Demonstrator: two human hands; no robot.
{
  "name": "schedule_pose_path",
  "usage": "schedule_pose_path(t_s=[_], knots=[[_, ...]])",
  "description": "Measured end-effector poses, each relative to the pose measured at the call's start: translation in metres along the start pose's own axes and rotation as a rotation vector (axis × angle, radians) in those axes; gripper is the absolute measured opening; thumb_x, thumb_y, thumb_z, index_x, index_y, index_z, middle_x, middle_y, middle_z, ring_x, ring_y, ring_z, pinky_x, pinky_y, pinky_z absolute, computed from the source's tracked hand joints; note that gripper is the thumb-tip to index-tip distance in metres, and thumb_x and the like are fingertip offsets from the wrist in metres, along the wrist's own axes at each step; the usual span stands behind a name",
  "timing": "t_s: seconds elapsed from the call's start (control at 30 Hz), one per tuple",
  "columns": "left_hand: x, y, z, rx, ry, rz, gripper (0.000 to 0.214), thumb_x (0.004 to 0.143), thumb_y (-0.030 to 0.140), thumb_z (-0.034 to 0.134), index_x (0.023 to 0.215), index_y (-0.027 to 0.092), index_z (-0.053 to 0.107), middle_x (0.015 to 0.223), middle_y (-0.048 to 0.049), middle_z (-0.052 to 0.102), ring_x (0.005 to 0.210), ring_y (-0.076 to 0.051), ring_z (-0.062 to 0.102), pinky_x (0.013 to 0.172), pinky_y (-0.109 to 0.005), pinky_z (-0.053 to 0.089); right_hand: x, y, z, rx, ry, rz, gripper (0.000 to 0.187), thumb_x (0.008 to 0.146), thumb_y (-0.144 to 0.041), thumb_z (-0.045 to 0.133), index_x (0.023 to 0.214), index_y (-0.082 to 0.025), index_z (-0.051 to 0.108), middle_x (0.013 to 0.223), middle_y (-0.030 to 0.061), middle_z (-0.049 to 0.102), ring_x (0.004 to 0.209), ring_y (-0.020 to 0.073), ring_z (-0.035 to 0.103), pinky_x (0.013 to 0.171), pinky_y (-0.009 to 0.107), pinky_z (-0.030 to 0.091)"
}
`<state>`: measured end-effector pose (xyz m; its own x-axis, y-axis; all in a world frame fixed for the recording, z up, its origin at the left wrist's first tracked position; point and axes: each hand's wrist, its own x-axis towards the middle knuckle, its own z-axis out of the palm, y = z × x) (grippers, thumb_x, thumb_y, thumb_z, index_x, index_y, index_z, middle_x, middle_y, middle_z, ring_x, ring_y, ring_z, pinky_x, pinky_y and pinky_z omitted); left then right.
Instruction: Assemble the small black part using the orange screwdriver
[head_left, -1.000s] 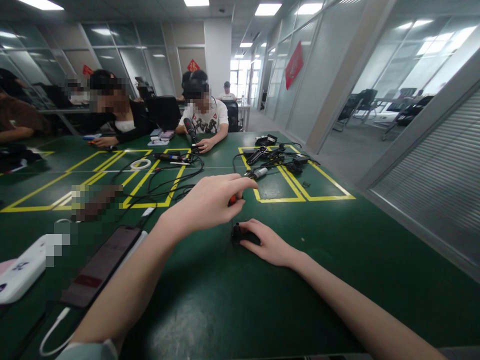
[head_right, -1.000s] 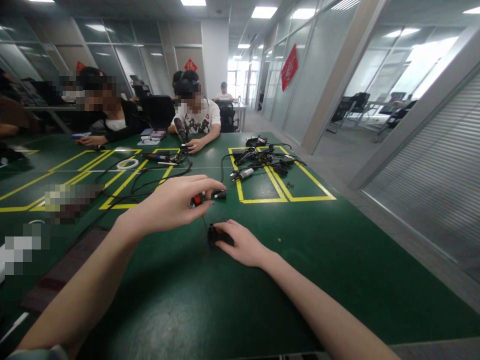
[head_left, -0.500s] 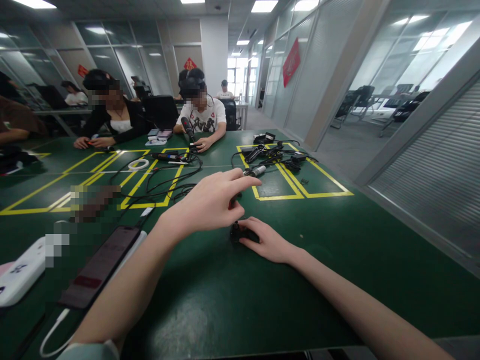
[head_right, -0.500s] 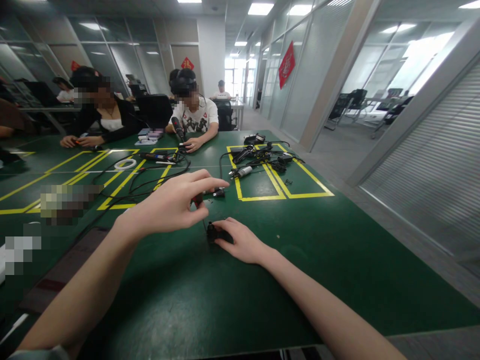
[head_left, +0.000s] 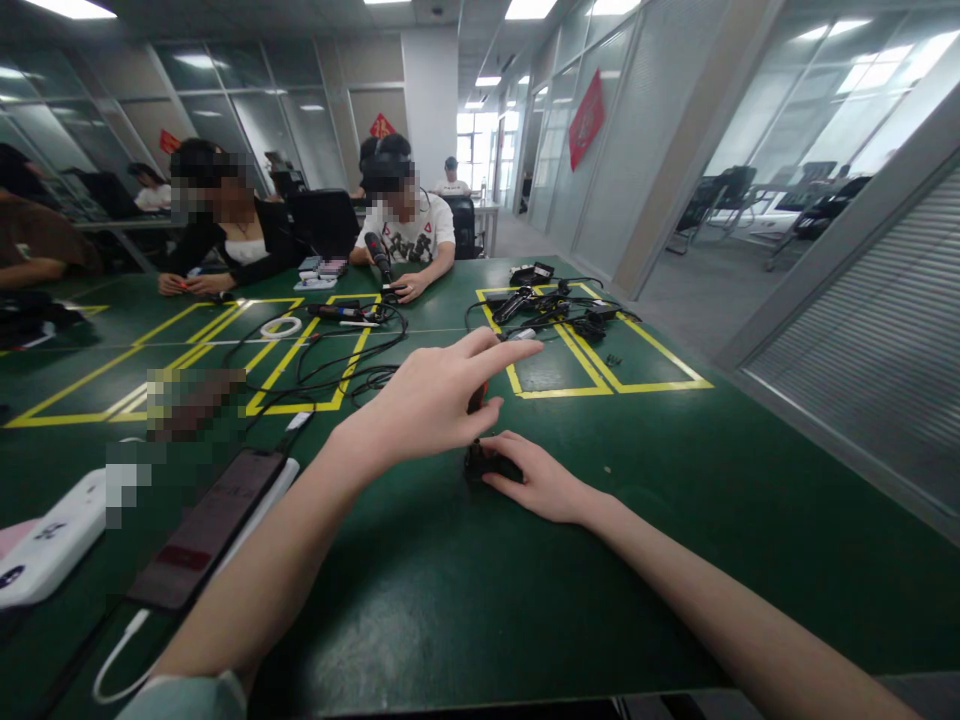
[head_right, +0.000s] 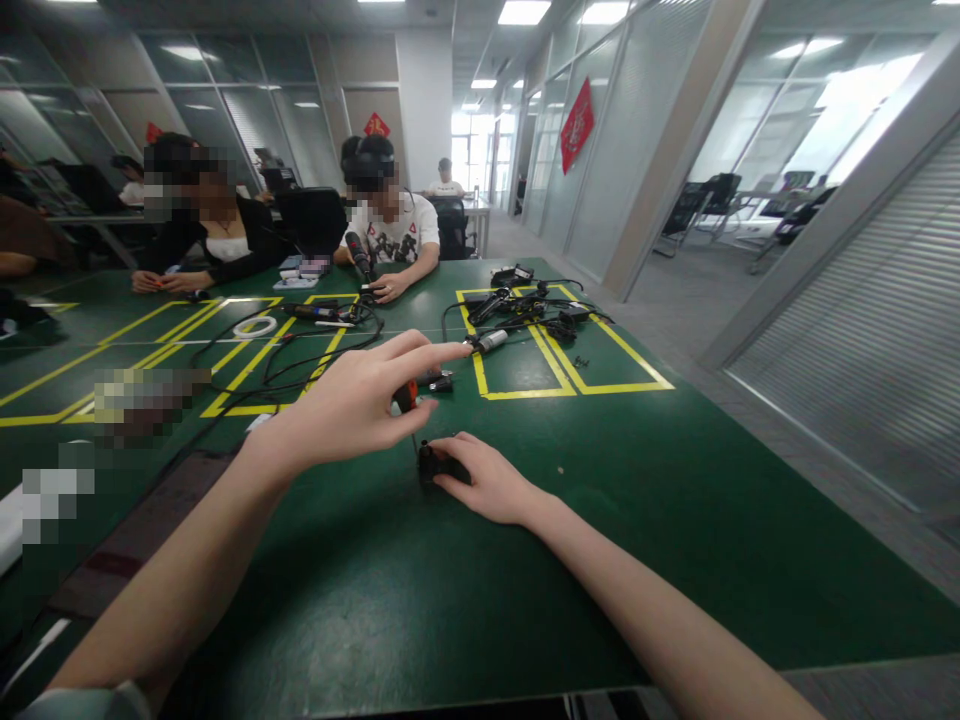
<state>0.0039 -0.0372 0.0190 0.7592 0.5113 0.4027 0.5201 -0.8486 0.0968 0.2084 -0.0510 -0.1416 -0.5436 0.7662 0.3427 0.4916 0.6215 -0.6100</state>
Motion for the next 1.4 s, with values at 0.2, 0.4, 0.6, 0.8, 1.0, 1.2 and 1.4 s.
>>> schedule_pose_path(t_s=[0.2, 0.4, 0.6, 0.8, 1.0, 1.2, 1.4], knots=[[0.0008, -0.0028, 0.0019, -0.036, -0.009, 0.019, 0.057, 0.086, 0.009, 0.049, 0.141, 0.021, 0.058, 0.115, -0.0078, 0.068, 0.091, -0.018, 0.066, 0.076, -0.028, 0.05, 0.0007, -0.0014, -0.0012, -0.001, -0.011, -0.004, 0.031, 0.092, -0.018, 0.065, 0.123, -0.019, 0.064, 0.114, 0.0118, 0.072, 0.106, 0.0264, 0.066, 0.095, 0.047, 0.057], [0.0004, -0.0023, -0.0012, -0.029, -0.043, 0.008, 0.062, 0.085, 0.012, 0.054, 0.146, 0.021, 0.055, 0.114, -0.0076, 0.066, 0.091, -0.02, 0.066, 0.077, -0.028, 0.051, 0.0006, -0.0011, -0.0016, -0.001, -0.012, -0.006, 0.034, 0.092, -0.017, 0.065, 0.125, -0.019, 0.063, 0.116, 0.0123, 0.072, 0.108, 0.0271, 0.066, 0.096, 0.048, 0.057], [0.0002, -0.0018, -0.0021, -0.029, -0.026, -0.013, 0.053, 0.09, 0.011, 0.048, 0.141, 0.021, 0.059, 0.116, -0.0078, 0.068, 0.092, -0.019, 0.067, 0.077, -0.028, 0.05, 0.0002, -0.001, -0.0011, -0.015, -0.011, -0.003, 0.033, 0.092, -0.016, 0.066, 0.125, -0.018, 0.063, 0.116, 0.0123, 0.072, 0.108, 0.0268, 0.066, 0.096, 0.047, 0.057], [0.0002, -0.0018, -0.002, -0.025, -0.047, 0.026, 0.054, 0.084, 0.01, 0.054, 0.137, 0.019, 0.062, 0.116, -0.0083, 0.069, 0.094, -0.02, 0.067, 0.079, -0.029, 0.051, 0.0002, 0.0001, -0.0011, -0.017, -0.012, -0.007, 0.034, 0.092, -0.018, 0.066, 0.126, -0.018, 0.063, 0.113, 0.0121, 0.072, 0.104, 0.0263, 0.067, 0.093, 0.047, 0.058], [0.0002, -0.0025, -0.0008, 0.0, -0.01, 0.02, 0.046, 0.09, 0.015, 0.053, 0.135, 0.018, 0.063, 0.113, -0.008, 0.07, 0.089, -0.019, 0.067, 0.076, -0.029, 0.049, 0.0002, -0.0001, -0.0014, -0.006, -0.017, 0.007, 0.034, 0.092, -0.019, 0.065, 0.126, -0.019, 0.064, 0.116, 0.013, 0.072, 0.108, 0.0276, 0.067, 0.096, 0.049, 0.058], [0.0001, -0.0024, -0.0007, -0.039, -0.013, 0.021, 0.042, 0.091, 0.012, 0.051, 0.13, 0.018, 0.066, 0.103, -0.0061, 0.071, 0.085, -0.017, 0.066, 0.071, -0.027, 0.046, -0.0003, 0.001, -0.0013, -0.004, -0.014, -0.001, 0.034, 0.093, -0.019, 0.065, 0.127, -0.019, 0.064, 0.116, 0.0129, 0.072, 0.107, 0.0274, 0.067, 0.095, 0.048, 0.058], [0.0009, -0.0012, -0.002, -0.011, -0.011, 0.046, 0.044, 0.088, 0.013, 0.056, 0.131, 0.016, 0.067, 0.109, -0.0083, 0.07, 0.092, -0.02, 0.066, 0.078, -0.029, 0.049, -0.0005, 0.001, -0.0011, -0.01, 0.005, -0.006, 0.032, 0.093, -0.02, 0.066, 0.125, -0.02, 0.064, 0.115, 0.0119, 0.073, 0.106, 0.027, 0.068, 0.094, 0.048, 0.058]])
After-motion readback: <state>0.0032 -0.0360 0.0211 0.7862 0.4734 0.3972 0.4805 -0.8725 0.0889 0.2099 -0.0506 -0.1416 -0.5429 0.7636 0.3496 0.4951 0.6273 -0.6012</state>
